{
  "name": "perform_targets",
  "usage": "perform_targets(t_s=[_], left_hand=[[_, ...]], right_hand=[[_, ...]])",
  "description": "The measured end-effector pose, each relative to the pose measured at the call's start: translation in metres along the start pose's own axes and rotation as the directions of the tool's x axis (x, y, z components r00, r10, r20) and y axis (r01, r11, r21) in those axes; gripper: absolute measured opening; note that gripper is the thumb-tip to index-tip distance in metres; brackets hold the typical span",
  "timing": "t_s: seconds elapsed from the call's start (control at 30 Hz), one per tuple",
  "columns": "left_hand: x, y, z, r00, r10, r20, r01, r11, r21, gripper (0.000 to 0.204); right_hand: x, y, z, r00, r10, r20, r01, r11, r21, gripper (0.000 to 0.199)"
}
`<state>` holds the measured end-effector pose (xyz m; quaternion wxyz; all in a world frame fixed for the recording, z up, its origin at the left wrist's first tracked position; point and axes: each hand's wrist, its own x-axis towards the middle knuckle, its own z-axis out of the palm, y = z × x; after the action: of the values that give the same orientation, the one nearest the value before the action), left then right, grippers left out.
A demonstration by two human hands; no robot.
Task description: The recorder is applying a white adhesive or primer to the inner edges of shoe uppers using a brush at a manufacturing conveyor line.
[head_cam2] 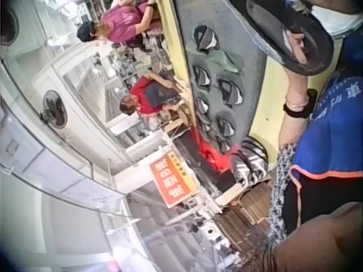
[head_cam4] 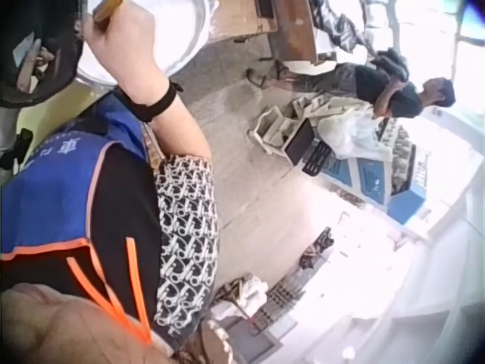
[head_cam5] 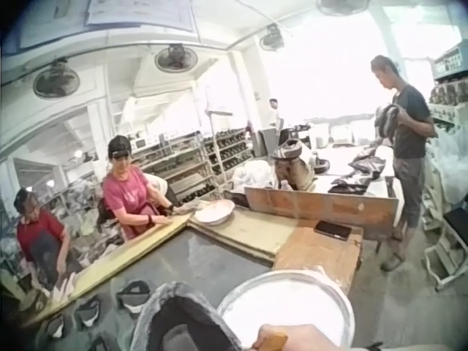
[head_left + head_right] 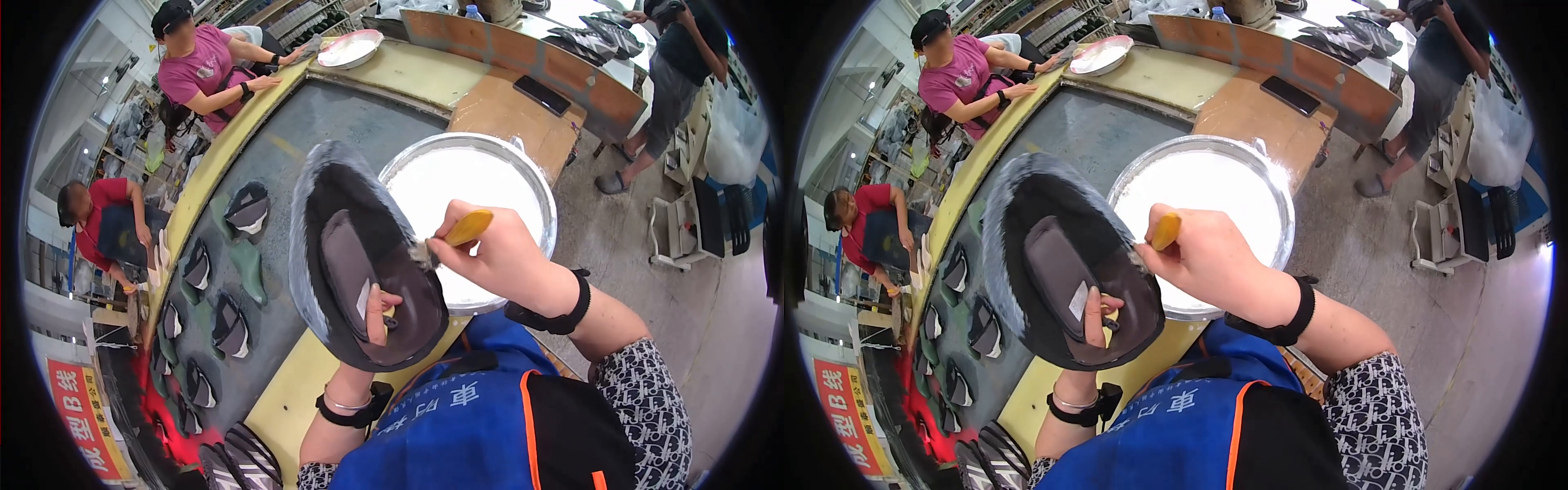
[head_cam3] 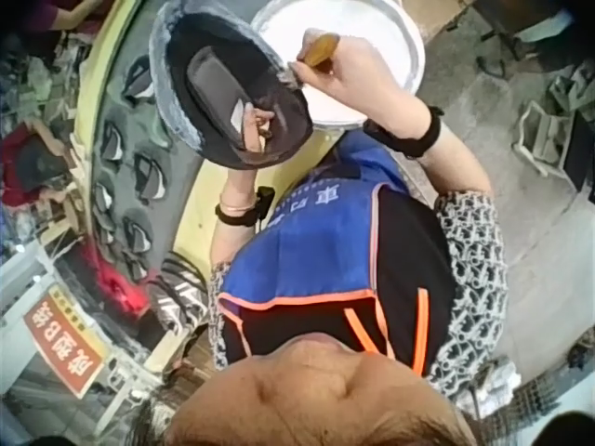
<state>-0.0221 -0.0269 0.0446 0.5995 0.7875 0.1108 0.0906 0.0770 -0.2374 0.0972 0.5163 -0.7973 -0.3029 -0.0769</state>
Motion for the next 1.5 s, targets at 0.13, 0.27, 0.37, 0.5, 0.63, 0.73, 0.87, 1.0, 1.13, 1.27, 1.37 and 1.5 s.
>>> perform_targets(t_s=[0.13, 0.27, 0.37, 0.5, 0.63, 0.73, 0.87, 1.0, 1.13, 1.27, 1.37, 1.5], left_hand=[[0.005, -0.010, 0.007, 0.976, 0.139, -0.168, -0.122, 0.987, 0.106, 0.024], [0.015, -0.023, 0.005, 0.872, 0.463, -0.158, -0.448, 0.886, 0.123, 0.018], [0.023, -0.028, 0.001, 0.855, 0.506, -0.114, -0.413, 0.797, 0.440, 0.020], [0.029, -0.023, 0.002, 0.869, 0.453, -0.201, -0.378, 0.868, 0.321, 0.034], [0.034, -0.010, 0.008, 0.804, 0.468, -0.366, -0.328, 0.863, 0.383, 0.047], [0.041, -0.002, 0.006, 0.719, 0.602, -0.348, -0.389, 0.763, 0.516, 0.054], [0.053, 0.001, 0.003, 0.543, 0.730, -0.415, -0.430, 0.666, 0.609, 0.035], [0.053, 0.004, 0.003, 0.476, 0.800, -0.365, -0.490, 0.586, 0.645, 0.036], [0.047, 0.012, 0.002, 0.538, 0.741, -0.401, -0.482, 0.661, 0.575, 0.038], [0.040, 0.013, 0.003, 0.652, 0.624, -0.430, -0.445, 0.774, 0.450, 0.040], [0.031, 0.010, 0.006, 0.755, 0.500, -0.423, -0.391, 0.863, 0.321, 0.042], [0.015, 0.009, 0.010, 0.854, 0.374, -0.361, -0.323, 0.926, 0.195, 0.040]], right_hand=[[-0.005, -0.005, -0.001, 0.988, 0.075, 0.134, -0.058, 0.990, -0.128, 0.018], [0.000, -0.005, -0.002, 0.997, -0.071, 0.023, 0.073, 0.991, -0.111, 0.022], [0.003, -0.002, 0.001, 0.997, -0.067, 0.043, 0.072, 0.989, -0.128, 0.026], [-0.004, 0.001, 0.002, 0.980, 0.119, 0.158, -0.120, 0.993, 0.003, 0.027], [-0.006, -0.004, -0.005, 0.953, 0.194, 0.234, -0.240, 0.953, 0.185, 0.027], [-0.010, -0.016, -0.015, 0.943, 0.246, 0.224, -0.318, 0.865, 0.388, 0.027], [-0.021, -0.029, -0.017, 0.902, 0.216, 0.373, -0.425, 0.588, 0.688, 0.027], [-0.019, -0.020, -0.001, 0.950, 0.179, 0.255, -0.301, 0.741, 0.601, 0.025], [-0.005, -0.001, 0.006, 0.996, 0.076, -0.055, -0.047, 0.912, 0.409, 0.024], [-0.012, -0.009, 0.002, 0.996, -0.041, -0.077, 0.073, 0.880, 0.469, 0.022], [-0.020, -0.017, 0.002, 0.989, -0.113, 0.097, 0.043, 0.844, 0.535, 0.017], [-0.010, 0.001, 0.004, 0.997, -0.079, -0.016, 0.080, 0.940, 0.331, 0.014]])
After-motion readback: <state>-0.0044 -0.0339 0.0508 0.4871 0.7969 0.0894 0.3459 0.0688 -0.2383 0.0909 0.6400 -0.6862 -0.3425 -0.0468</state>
